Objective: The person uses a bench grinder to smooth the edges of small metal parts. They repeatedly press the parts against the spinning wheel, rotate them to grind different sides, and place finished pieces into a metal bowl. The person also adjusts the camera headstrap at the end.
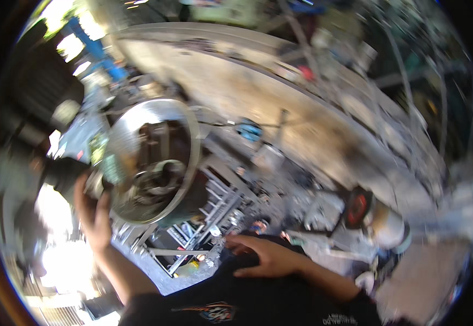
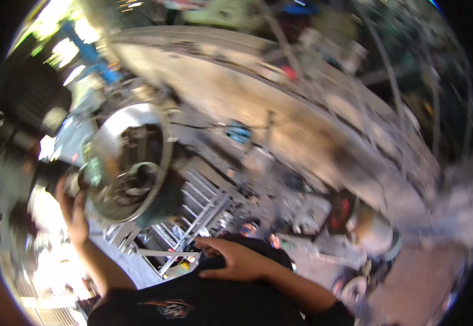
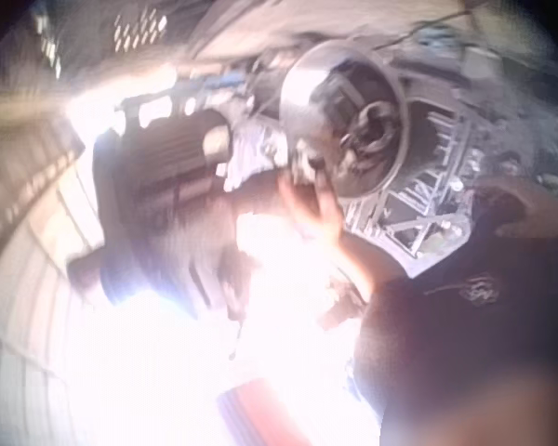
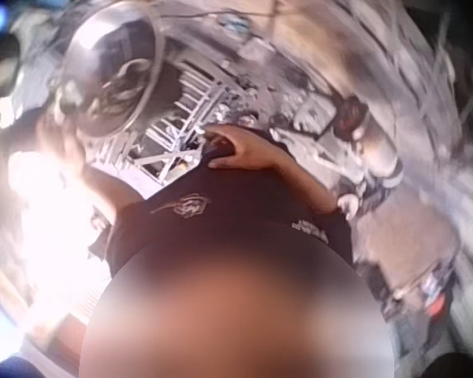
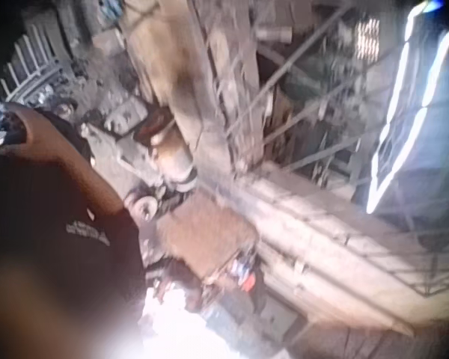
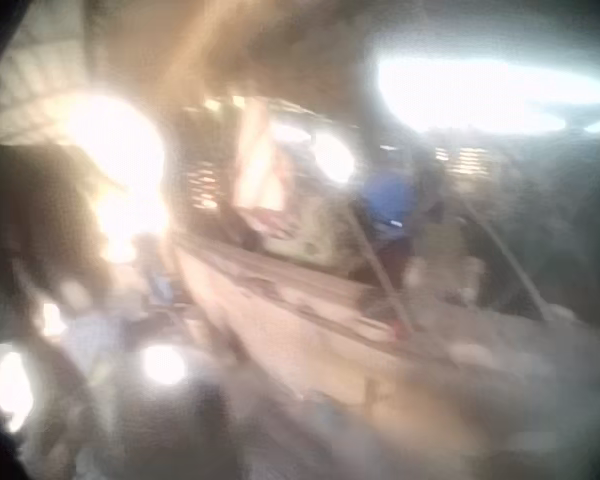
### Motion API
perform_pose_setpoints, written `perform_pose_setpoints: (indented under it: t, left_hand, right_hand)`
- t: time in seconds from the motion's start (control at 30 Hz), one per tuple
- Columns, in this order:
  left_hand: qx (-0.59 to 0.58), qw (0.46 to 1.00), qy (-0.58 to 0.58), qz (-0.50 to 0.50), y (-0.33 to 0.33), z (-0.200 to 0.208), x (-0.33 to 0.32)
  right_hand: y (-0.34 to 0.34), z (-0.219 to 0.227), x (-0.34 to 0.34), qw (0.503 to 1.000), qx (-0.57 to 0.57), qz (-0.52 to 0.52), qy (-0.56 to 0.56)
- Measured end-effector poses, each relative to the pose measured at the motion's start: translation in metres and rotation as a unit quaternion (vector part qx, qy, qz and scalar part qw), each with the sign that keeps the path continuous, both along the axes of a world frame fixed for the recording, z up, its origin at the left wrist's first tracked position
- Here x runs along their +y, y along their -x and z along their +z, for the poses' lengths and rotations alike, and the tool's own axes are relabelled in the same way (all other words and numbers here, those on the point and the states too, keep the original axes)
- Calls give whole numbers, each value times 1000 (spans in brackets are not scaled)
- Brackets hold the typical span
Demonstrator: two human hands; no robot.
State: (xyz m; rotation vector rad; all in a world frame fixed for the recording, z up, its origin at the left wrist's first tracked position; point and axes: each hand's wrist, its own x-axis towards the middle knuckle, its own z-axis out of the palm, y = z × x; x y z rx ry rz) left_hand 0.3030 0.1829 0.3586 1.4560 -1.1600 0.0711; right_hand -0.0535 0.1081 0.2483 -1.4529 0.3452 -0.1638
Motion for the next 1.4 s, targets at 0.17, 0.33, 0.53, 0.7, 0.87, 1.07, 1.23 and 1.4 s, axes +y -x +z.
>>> perform_pose_setpoints:
  t: [0.17,0.33,0.53,0.7,0.87,1.07,1.23,1.4]
  left_hand:
    - [118,850,-82,-508,145,-74,-63]
    - [335,603,-298,-660,225,-130,-122]
    - [327,483,-369,-723,279,-155,-144]
    - [306,477,-429,-703,331,-199,-149]
    - [373,447,-503,-639,383,-252,-139]
    - [425,446,-548,-566,409,-289,-120]
    - [417,468,-540,-562,412,-292,-126]
    - [378,476,-560,-563,413,-287,-128]
  right_hand:
    - [17,-33,11,967,-121,-222,-41]
    - [39,-46,24,802,-229,-545,-80]
    - [64,-55,45,699,-157,-697,10]
    - [83,-73,48,595,-140,-782,-122]
    - [102,-98,45,467,-137,-820,-302]
    - [116,-129,38,426,-106,-828,-349]
    - [119,-137,32,428,-105,-837,-326]
    - [120,-134,31,405,-95,-838,-353]
